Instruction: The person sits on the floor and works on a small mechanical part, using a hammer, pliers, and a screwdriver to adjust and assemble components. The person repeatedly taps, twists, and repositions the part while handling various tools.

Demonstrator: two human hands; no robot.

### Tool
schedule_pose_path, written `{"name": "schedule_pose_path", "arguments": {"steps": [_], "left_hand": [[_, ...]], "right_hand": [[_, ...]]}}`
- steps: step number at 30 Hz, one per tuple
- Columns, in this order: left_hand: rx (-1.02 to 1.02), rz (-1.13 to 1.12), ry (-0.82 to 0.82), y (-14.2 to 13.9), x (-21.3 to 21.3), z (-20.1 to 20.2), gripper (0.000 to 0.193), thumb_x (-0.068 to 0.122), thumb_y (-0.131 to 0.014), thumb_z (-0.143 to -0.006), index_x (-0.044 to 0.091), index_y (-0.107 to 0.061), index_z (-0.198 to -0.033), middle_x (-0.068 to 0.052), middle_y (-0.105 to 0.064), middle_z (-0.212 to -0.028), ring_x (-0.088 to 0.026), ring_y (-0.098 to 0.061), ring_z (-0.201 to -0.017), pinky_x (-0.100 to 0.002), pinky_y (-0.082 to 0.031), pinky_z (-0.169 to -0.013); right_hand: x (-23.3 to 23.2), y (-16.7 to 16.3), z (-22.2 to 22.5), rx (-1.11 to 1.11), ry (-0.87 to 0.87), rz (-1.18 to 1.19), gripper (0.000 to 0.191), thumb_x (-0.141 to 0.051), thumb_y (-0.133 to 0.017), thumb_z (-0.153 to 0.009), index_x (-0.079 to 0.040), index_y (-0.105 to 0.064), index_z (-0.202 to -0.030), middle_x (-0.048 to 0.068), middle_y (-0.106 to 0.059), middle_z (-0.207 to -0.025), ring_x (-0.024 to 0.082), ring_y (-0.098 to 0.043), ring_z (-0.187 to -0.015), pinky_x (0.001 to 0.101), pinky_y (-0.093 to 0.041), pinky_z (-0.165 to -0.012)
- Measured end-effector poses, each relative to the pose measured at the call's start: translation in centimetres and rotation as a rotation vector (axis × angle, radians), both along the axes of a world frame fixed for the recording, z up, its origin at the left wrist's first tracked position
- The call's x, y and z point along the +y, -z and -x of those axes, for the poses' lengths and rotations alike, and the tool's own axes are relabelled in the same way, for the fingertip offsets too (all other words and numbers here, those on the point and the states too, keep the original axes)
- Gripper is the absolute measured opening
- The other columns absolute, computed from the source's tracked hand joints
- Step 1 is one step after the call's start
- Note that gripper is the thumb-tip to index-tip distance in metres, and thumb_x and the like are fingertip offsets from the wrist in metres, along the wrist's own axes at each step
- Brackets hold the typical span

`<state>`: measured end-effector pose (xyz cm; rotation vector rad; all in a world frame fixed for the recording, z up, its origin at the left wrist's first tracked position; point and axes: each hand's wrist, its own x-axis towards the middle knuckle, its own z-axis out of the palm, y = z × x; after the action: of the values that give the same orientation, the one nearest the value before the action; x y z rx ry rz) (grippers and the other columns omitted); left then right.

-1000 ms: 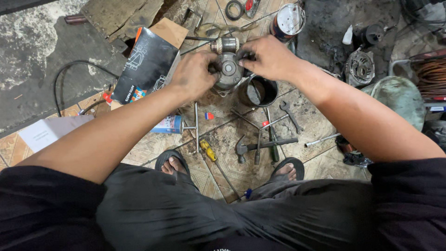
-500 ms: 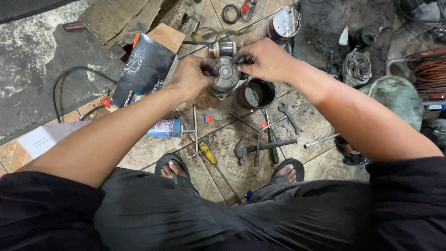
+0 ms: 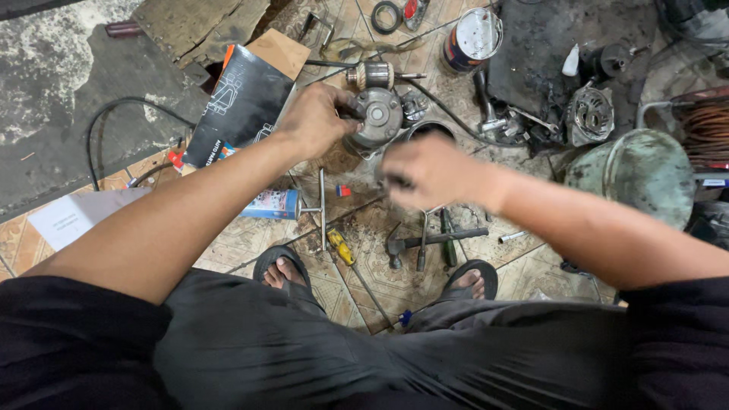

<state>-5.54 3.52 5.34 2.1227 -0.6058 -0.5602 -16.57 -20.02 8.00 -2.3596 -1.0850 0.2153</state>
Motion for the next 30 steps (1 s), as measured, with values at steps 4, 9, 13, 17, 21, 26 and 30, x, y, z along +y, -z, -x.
{"name": "schedule_pose_path", "arguments": {"steps": [4,9,13,17,21,26,30], "left_hand": [[0.052,0.006,-0.012,0.2,0.4,0.0,0.026,0.014,-0.082,-0.077,0.008,-0.080,-0.103,-0.012,-0.079,-0.097,-0.020,-0.075,-0.088,-0.033,-0.056,-0.085],[0.019,0.024,0.041,0.5,0.4,-0.1,0.025,0.014,-0.082,-0.076,0.009,-0.081,-0.101,-0.010,-0.079,-0.096,-0.018,-0.074,-0.086,-0.032,-0.056,-0.083],[0.036,0.008,0.040,1.0,0.1,0.1,0.022,0.012,-0.082,-0.077,0.008,-0.080,-0.099,-0.010,-0.079,-0.092,-0.017,-0.074,-0.082,-0.032,-0.056,-0.079],[0.143,0.087,-0.013,1.1,-0.5,0.1,0.021,0.008,-0.081,-0.074,0.006,-0.078,-0.095,-0.009,-0.078,-0.088,-0.017,-0.072,-0.079,-0.031,-0.057,-0.076],[0.099,0.058,-0.028,0.6,-0.2,0.4,0.017,0.010,-0.081,-0.077,0.005,-0.078,-0.094,-0.008,-0.078,-0.086,-0.016,-0.072,-0.079,-0.031,-0.056,-0.076],[0.031,0.034,-0.004,0.2,0.4,0.5,0.020,0.012,-0.082,-0.078,0.007,-0.079,-0.097,-0.007,-0.078,-0.088,-0.014,-0.072,-0.080,-0.031,-0.055,-0.078],[0.078,0.092,0.011,1.1,0.5,0.3,0.020,0.010,-0.080,-0.078,0.007,-0.079,-0.097,-0.005,-0.078,-0.088,-0.013,-0.073,-0.079,-0.030,-0.056,-0.077]], "right_hand": [[4.6,6.0,4.7,0.156,-0.147,0.088,0.039,-0.031,-0.068,-0.084,-0.007,-0.070,-0.113,0.016,-0.072,-0.101,0.036,-0.071,-0.074,0.0483,-0.058,-0.060],[10.8,12.9,8.3,0.318,0.091,0.379,0.052,-0.042,-0.072,-0.086,-0.004,-0.061,-0.121,0.019,-0.071,-0.100,0.040,-0.072,-0.083,0.0511,-0.058,-0.069],[14.4,17.4,10.8,0.421,0.279,0.460,0.073,-0.028,-0.071,-0.081,0.000,-0.044,-0.142,0.028,-0.069,-0.096,0.042,-0.073,-0.075,0.0522,-0.058,-0.059],[15.4,19.4,11.9,0.478,0.371,0.394,0.062,-0.025,-0.065,-0.087,0.003,-0.045,-0.139,0.025,-0.073,-0.089,0.043,-0.073,-0.075,0.0545,-0.057,-0.065],[14.4,16.5,10.9,0.513,0.244,0.302,0.060,-0.033,-0.068,-0.088,0.001,-0.047,-0.133,0.027,-0.071,-0.089,0.047,-0.070,-0.077,0.0549,-0.056,-0.069],[8.6,6.4,7.4,0.411,0.066,0.094,0.051,-0.029,-0.073,-0.082,-0.002,-0.051,-0.120,0.024,-0.068,-0.090,0.045,-0.069,-0.074,0.0550,-0.055,-0.063],[2.4,-4.0,4.8,0.289,0.065,0.063,0.037,-0.024,-0.071,-0.088,-0.005,-0.048,-0.109,0.015,-0.066,-0.080,0.032,-0.068,-0.063,0.0427,-0.056,-0.054]]}}
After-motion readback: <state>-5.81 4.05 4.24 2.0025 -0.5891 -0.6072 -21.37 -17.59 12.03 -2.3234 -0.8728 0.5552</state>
